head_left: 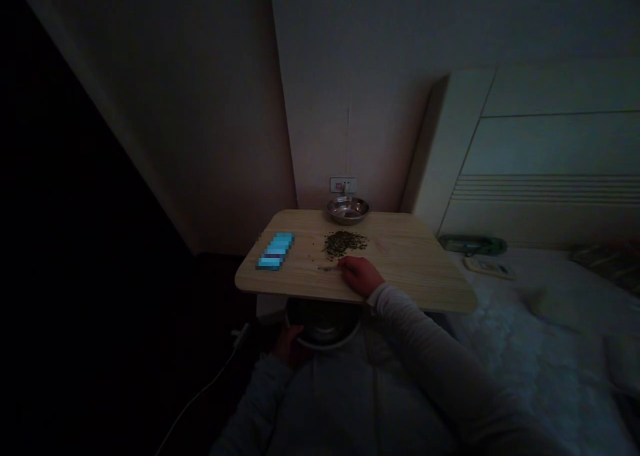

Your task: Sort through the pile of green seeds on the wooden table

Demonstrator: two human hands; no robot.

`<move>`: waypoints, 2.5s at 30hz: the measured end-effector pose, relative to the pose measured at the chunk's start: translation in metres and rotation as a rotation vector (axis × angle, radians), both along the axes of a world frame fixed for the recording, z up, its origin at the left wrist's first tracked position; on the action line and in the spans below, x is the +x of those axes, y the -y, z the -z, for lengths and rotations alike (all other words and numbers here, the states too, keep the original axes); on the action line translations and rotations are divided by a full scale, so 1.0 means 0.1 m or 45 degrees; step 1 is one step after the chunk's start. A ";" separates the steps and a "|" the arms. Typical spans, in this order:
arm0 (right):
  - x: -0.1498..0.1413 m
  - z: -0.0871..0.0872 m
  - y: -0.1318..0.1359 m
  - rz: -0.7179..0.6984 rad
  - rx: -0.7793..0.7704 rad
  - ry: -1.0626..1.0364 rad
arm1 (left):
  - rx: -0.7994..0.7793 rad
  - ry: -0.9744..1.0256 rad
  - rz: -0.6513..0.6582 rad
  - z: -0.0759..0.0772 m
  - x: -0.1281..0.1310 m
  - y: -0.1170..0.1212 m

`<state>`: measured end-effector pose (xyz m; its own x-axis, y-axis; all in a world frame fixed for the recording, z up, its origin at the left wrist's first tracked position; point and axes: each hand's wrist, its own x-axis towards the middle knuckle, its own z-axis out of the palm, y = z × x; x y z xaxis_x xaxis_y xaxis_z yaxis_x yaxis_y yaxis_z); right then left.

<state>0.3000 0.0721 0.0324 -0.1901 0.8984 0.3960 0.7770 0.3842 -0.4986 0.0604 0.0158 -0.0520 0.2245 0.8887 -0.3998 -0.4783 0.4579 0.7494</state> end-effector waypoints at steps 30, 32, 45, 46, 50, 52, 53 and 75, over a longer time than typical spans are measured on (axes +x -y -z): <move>0.11 0.08 -0.09 0.135 -0.084 -1.030 | -0.395 -0.031 0.124 -0.32 0.33 -0.06; 0.14 0.10 -0.08 0.142 -0.126 -1.133 | -0.414 -0.026 0.143 -0.36 0.35 -0.05; 0.18 0.10 0.07 0.130 -0.242 -0.875 | -0.416 0.058 0.197 -0.13 0.38 -0.11; 0.18 0.10 0.06 0.113 -0.241 -0.862 | -0.396 0.054 0.191 -0.15 0.38 -0.10; 0.16 0.11 0.06 0.083 -0.258 -0.829 | -0.297 0.049 0.109 -0.24 0.36 -0.05; 0.16 0.10 0.06 0.093 -0.256 -0.830 | -0.278 0.046 0.093 -0.27 0.36 -0.04; 0.15 0.10 0.07 0.095 -0.255 -0.833 | -0.280 0.043 0.087 -0.28 0.37 -0.03; 0.14 0.09 0.08 0.039 -0.301 -0.856 | -0.297 -0.013 0.081 -0.23 0.33 -0.05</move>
<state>0.3143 0.0642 0.0233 0.0536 0.9757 0.2126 0.2808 0.1895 -0.9409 0.0934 0.0212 -0.0294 0.2720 0.7563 -0.5950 -0.4359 0.6481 0.6245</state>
